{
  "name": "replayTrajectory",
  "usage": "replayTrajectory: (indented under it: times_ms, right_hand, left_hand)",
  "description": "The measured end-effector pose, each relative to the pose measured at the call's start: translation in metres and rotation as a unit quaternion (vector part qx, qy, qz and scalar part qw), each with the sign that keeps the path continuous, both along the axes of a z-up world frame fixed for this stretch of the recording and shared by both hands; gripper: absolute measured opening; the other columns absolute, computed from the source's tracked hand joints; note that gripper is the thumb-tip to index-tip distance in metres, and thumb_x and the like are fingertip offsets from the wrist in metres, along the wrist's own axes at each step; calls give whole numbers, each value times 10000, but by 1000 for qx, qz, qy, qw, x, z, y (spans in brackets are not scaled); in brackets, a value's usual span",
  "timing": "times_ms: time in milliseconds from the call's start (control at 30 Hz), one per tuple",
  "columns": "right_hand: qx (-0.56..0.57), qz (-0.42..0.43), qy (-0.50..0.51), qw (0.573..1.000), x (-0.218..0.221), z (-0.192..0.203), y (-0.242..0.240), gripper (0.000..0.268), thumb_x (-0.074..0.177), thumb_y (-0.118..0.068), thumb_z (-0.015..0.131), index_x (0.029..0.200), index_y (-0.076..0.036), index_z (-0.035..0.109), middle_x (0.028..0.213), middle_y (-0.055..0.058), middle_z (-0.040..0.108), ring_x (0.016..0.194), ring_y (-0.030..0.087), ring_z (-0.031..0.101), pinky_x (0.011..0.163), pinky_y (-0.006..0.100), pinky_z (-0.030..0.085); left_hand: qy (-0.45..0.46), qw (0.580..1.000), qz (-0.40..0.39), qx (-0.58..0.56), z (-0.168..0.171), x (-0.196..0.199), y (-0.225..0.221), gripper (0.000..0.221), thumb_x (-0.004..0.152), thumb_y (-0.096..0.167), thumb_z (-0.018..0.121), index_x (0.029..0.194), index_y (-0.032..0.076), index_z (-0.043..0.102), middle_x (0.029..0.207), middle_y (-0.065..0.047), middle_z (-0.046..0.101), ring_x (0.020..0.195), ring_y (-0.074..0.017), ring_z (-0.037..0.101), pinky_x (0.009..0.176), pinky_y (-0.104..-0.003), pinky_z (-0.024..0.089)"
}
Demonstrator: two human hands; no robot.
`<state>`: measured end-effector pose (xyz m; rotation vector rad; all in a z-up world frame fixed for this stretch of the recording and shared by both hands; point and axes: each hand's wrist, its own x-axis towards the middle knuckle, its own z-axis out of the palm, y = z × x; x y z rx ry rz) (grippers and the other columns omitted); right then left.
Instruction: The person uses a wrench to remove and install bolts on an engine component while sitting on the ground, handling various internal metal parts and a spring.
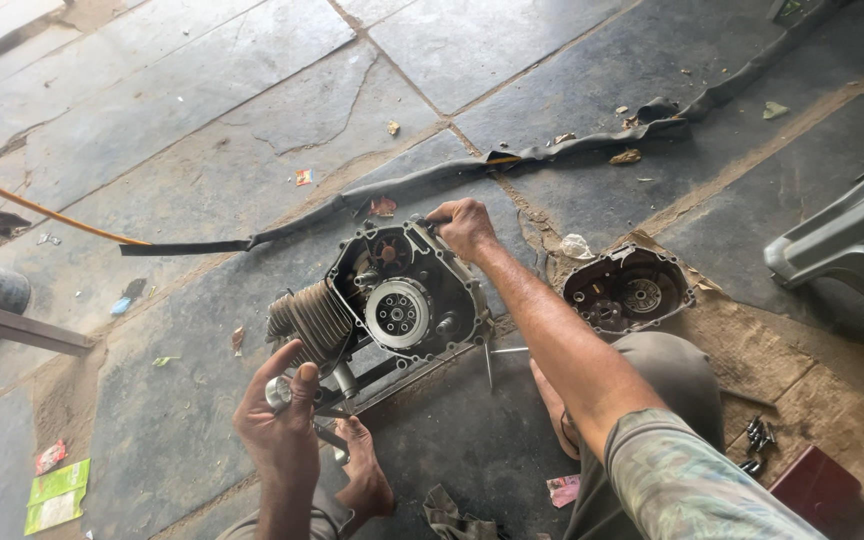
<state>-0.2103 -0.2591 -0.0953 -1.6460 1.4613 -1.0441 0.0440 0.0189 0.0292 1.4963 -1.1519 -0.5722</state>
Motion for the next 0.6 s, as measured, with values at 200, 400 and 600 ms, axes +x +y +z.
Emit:
replayTrajectory:
  times_ms: [200,400,600]
  right_hand:
    - [-1,6,1,1000,1,-1,0,261,813,-71,769,1062,-141,806,1044,73,797,940,153,767,867,278,610]
    - [-113,0,74,991,7,-6,3,239,847,-19,725,1040,-119,824,1049,102,802,944,187,759,877,305,607]
    - [-21,27,44,998,-1,3,2,324,832,21,676,1087,-135,802,1078,94,786,973,181,756,891,299,604]
  left_hand:
    - [1,1000,1,-20,-1,4,1,486,884,333,787,1257,30,711,1066,-115,770,901,-132,710,795,-294,576]
    - [-45,999,4,-26,-3,5,-1,458,901,346,766,1237,38,720,1098,-111,775,936,-140,733,793,-301,598]
    - [-22,1000,-2,-14,-3,5,0,472,896,360,762,1243,43,717,1035,-114,780,894,-147,734,762,-309,598]
